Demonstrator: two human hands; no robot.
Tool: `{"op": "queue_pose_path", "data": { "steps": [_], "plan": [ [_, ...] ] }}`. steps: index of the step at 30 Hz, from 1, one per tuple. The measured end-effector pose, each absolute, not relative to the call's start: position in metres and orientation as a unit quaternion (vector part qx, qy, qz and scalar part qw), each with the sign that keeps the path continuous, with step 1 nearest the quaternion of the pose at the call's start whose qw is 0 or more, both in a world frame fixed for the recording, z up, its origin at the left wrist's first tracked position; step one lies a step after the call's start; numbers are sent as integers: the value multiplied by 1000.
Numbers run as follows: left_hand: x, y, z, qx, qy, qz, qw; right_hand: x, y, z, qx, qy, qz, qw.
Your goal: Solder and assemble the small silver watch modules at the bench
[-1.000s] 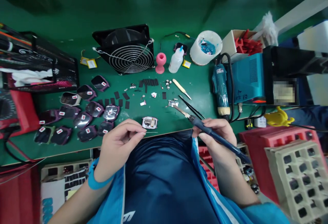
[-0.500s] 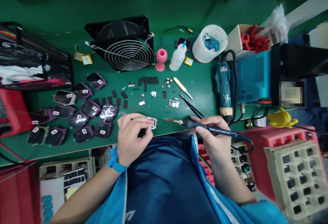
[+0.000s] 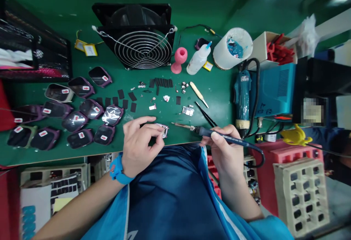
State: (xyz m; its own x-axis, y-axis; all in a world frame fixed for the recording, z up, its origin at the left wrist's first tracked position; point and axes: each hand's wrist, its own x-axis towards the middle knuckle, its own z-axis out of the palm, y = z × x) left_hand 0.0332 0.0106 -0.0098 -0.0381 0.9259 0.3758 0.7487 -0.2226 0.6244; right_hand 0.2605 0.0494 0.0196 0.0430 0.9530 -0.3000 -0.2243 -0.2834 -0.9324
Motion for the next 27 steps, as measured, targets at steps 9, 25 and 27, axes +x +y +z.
{"op": "queue_pose_path", "data": {
  "steps": [9, 25, 27],
  "plan": [
    [32, 11, -11, 689, 606, 380, 118, 262, 52, 19, -574, -286, 620, 452],
    [32, 11, -10, 694, 604, 374, 118, 254, 53, 17, -581, -254, 631, 448],
    [32, 11, -10, 696, 603, 372, 117, 254, 53, 17, -580, -258, 632, 445]
  ]
}}
